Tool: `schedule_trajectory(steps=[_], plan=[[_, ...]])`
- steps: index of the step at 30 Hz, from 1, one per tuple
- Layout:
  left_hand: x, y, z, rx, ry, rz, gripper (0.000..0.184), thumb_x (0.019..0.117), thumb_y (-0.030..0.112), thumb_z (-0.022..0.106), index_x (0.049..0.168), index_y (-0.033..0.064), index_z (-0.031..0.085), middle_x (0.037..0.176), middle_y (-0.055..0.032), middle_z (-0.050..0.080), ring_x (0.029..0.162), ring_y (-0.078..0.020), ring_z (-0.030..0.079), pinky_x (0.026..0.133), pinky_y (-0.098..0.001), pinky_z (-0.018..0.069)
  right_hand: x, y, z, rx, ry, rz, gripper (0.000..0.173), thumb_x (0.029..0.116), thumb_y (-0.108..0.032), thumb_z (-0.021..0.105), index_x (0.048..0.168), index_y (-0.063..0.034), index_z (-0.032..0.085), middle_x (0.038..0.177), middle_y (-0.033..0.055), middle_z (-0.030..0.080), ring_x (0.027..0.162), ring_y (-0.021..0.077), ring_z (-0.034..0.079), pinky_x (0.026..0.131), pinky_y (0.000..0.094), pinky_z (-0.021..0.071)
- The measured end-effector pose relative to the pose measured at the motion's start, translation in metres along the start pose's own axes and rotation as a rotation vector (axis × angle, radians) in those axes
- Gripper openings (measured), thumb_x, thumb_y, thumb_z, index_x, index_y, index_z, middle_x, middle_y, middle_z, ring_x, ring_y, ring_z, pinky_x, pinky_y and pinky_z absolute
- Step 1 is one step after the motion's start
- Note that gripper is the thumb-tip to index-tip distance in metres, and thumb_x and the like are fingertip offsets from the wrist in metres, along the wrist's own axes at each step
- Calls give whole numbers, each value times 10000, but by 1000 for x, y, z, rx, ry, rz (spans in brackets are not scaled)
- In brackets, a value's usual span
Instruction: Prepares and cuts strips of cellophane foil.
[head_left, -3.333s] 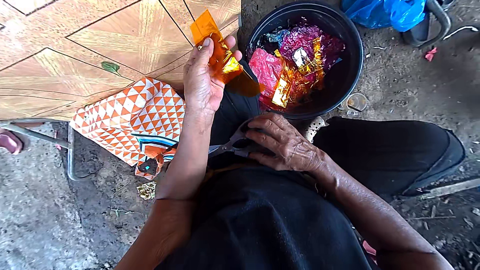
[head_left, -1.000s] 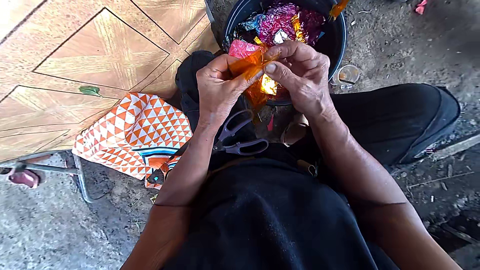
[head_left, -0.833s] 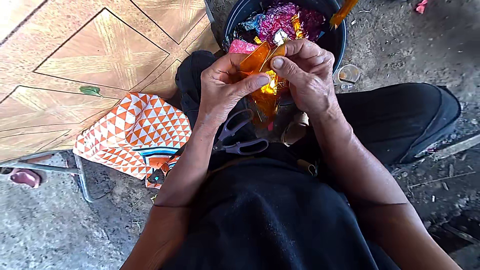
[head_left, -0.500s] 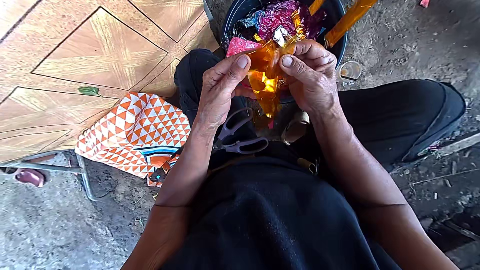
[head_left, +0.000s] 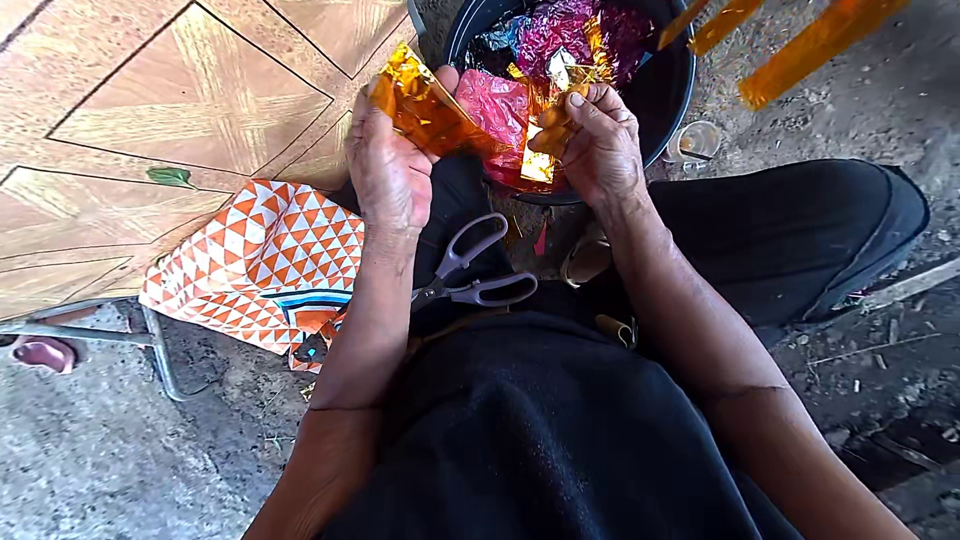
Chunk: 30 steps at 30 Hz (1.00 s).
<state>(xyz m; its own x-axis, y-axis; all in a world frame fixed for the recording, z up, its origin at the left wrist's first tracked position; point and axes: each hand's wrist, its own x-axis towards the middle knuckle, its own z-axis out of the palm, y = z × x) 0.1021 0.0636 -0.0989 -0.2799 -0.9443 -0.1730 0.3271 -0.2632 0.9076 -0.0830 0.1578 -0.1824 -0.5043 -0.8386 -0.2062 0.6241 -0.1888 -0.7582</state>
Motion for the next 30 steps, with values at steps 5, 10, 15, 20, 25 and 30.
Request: schedule_trajectory(steps=[5,10,15,20,25,30], plan=[[8,13,-7,-45,46,38,408,1145,234,126,1255,53,474,1099,-175,737,974,-300,749,842,-433,625,26,11,-12,-118,190,0,41,1029,-37,539,990,-47,548,805,84,682,647,207,710,598,392,642],[16,22,-11,-141,80,59,400,1149,243,150,1271,39,472,1085,-205,718,954,-313,745,839,-432,627,48,18,-38,-249,321,-16,67,947,-13,648,939,-46,591,803,60,662,688,171,679,648,357,619],[17,23,-10,-155,83,71,393,1148,231,142,1278,42,462,1095,-206,711,988,-322,737,882,-448,616,63,35,-56,-378,363,-8,195,839,37,728,880,-68,568,792,30,632,690,116,634,637,286,573],[17,20,-11,-127,53,55,405,1143,210,119,1280,41,460,1122,-197,708,996,-308,736,885,-426,615,75,49,-55,-470,319,71,204,826,51,730,980,-1,606,830,65,657,683,129,656,642,303,594],[14,19,-4,-82,41,20,389,1141,204,140,1253,58,483,1124,-175,722,994,-297,741,867,-414,620,92,57,-45,-701,179,149,330,894,-44,735,1190,43,617,993,145,680,783,165,677,721,323,592],[12,14,2,-18,-23,72,347,1141,186,185,1172,64,509,1075,-164,735,973,-306,751,837,-436,640,99,34,-27,-1010,-100,15,686,934,-298,736,1463,49,469,1357,252,609,1235,299,620,1072,435,487]])
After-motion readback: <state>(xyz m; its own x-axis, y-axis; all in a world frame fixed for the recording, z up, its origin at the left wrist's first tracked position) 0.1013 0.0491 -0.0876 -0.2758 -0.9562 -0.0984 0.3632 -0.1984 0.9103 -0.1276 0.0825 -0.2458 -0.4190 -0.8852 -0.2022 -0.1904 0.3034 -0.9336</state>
